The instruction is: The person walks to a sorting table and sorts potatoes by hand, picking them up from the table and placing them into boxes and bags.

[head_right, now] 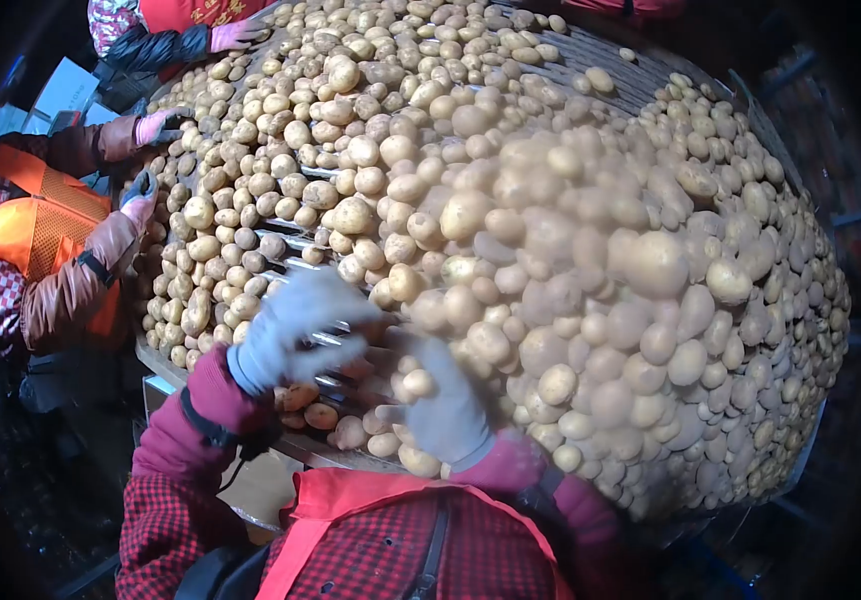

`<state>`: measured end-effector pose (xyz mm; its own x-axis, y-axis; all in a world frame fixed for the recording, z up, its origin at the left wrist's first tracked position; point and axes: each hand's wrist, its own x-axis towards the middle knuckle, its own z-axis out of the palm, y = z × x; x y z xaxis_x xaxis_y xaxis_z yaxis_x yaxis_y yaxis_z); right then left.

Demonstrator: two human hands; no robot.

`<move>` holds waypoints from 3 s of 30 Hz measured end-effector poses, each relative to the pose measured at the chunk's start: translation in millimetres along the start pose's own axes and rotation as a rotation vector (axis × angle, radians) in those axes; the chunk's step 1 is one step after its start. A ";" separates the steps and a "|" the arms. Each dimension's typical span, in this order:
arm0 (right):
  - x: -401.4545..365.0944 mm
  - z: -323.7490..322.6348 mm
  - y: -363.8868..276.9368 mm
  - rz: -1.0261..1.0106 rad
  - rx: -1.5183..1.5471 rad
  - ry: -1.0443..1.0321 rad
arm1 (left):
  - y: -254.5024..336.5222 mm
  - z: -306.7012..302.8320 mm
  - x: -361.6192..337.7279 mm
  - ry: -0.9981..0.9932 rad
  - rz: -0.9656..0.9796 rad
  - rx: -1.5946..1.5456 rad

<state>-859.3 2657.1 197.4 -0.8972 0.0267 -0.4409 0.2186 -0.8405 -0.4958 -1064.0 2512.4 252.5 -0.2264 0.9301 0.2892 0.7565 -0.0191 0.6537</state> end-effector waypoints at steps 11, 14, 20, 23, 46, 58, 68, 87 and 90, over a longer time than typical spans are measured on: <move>10.8 -14.7 -10.3 0.590 0.539 -0.274 | -47.4 52.4 129.5 0.027 0.262 0.392; 22.9 -33.3 6.2 0.646 0.865 -0.461 | -81.7 41.6 141.3 0.105 0.105 0.280; 3.1 -14.8 -14.4 0.382 0.246 -0.218 | -161.1 -20.1 86.7 0.108 -0.257 0.674; -0.2 0.9 -25.3 0.362 0.043 -0.135 | -187.1 -51.2 28.1 0.143 -0.451 0.773; -1.7 -4.3 9.9 -0.282 -0.388 -0.260 | -57.7 26.1 23.8 0.033 -0.279 0.342; 5.4 -10.8 -5.4 0.243 0.035 -0.186 | -192.2 -90.1 150.8 0.147 -0.347 0.961; 20.9 -14.4 9.8 0.411 0.138 0.185 | -263.4 -78.5 202.4 -0.070 -0.490 0.778; -4.8 23.6 7.3 -0.023 -0.241 -0.072 | 4.8 -2.9 -81.0 1.030 -0.393 -1.434; 4.1 -6.2 14.3 0.036 -0.076 -0.058 | 47.4 23.6 -132.9 1.169 -0.457 -1.439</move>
<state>-857.4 2648.5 183.9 -0.9084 -0.0356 -0.4166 0.2773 -0.7969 -0.5367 -983.6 2396.5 228.5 -0.9387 0.2872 -0.1909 -0.3414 -0.6969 0.6306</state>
